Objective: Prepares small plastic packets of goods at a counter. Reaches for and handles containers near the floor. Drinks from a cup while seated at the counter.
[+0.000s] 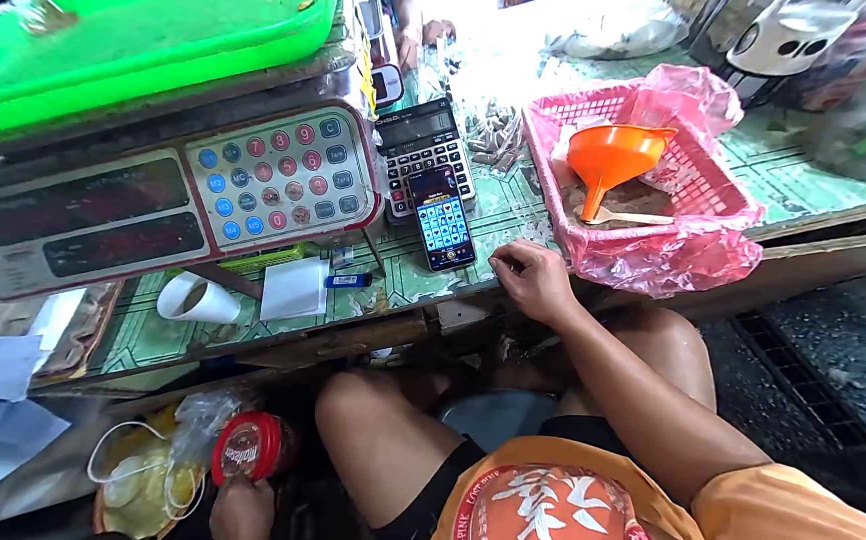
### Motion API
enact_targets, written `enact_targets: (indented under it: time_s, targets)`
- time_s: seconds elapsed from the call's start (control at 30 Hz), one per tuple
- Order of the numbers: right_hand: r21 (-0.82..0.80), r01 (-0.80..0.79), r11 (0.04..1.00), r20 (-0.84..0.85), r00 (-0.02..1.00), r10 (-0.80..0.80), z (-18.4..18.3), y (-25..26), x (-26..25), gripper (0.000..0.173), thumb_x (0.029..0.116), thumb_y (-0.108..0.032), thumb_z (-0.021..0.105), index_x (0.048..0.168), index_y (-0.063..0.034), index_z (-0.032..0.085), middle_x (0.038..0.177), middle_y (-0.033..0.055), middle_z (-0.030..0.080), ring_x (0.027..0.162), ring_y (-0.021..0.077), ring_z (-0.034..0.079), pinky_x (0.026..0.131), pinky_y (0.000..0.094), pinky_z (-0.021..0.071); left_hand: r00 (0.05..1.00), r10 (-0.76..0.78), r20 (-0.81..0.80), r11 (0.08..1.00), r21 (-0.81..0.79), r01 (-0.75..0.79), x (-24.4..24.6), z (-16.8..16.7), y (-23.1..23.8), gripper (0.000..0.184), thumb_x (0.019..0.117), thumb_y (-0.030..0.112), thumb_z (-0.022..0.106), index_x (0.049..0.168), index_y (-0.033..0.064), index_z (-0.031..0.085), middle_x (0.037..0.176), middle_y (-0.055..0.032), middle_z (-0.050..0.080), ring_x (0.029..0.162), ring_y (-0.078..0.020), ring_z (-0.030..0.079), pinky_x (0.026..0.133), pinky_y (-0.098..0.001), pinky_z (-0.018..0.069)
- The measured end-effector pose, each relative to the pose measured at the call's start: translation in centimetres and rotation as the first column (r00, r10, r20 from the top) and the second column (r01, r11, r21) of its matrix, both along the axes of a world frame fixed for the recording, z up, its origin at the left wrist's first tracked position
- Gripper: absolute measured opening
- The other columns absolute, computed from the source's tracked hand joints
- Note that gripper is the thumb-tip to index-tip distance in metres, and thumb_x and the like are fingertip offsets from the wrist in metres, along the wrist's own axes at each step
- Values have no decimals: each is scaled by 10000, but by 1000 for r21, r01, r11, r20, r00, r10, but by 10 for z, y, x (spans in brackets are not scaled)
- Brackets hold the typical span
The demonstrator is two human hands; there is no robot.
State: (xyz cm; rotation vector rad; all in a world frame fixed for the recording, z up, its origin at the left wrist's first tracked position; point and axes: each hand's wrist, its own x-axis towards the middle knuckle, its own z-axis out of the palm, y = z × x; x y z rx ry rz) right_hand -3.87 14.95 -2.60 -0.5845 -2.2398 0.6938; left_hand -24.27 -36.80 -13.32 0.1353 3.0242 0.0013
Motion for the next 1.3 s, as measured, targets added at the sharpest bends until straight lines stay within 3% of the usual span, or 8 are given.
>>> enact_targets:
  time_s: [0.2,0.4,0.57,0.7,0.8,0.97,1.1,1.3]
  targets:
    - [-6,-3,1000,-9,1000,3,-1,1,1,172,965,-247,621,913,-140,746,801,-23,652,716,89,613,655,323,536,988,-27,153,1000,11,25,-15,12,-13,208,895,132,690,1010,-37,724,1062,-273,708,1056,-456,678,930,-649,517]
    - [-30,-19,999,-22,1000,18,-2,1,1,169,965,-242,628,928,-130,749,817,-15,659,719,96,616,662,335,544,962,-8,272,965,256,-64,-28,12,-39,244,968,215,655,942,-10,745,902,-223,719,890,-395,693,846,-651,519]
    - [-64,-22,998,-32,999,20,0,1,3,167,965,-237,633,935,-121,749,832,-12,667,733,87,623,675,319,549,969,146,201,872,437,-222,-17,-2,-32,257,977,225,670,898,-13,724,859,-181,699,833,-319,657,816,-584,502]
    - [-270,-340,901,-6,936,351,19,-56,-10,200,998,-190,600,1017,-54,745,951,40,725,865,100,685,813,330,593,969,220,113,813,528,-246,-5,-11,-14,251,977,210,655,922,-27,719,913,-191,708,896,-313,669,868,-568,508]
    - [-406,-675,616,106,635,765,9,-144,-56,199,998,-171,631,1131,-77,744,1082,78,742,1014,179,705,956,424,569,970,210,126,640,732,-234,6,-22,-11,226,1001,161,607,935,-47,667,884,-120,656,833,-177,616,812,-417,520]
    - [-513,-750,417,368,247,897,-39,-277,-161,521,955,-99,655,1463,-122,540,1275,181,662,1198,366,631,1016,614,492,931,262,255,162,939,-303,10,-42,0,149,1043,134,501,1001,12,575,863,-5,616,743,-67,608,694,-275,549]
    - [-499,-727,471,548,156,822,-78,-330,-219,775,894,-122,736,1584,-169,386,1336,234,599,1215,432,601,957,645,510,910,291,295,-5,952,-307,15,-50,2,144,1071,136,454,1012,56,558,832,35,610,703,-39,611,648,-228,547]
    - [-481,-709,516,598,165,784,-99,-352,-227,438,1011,-189,603,1439,-108,566,1259,220,658,1189,422,627,951,650,510,950,218,225,-31,974,-223,16,-61,1,115,1027,76,487,978,35,583,873,25,687,794,-65,678,753,-279,596]
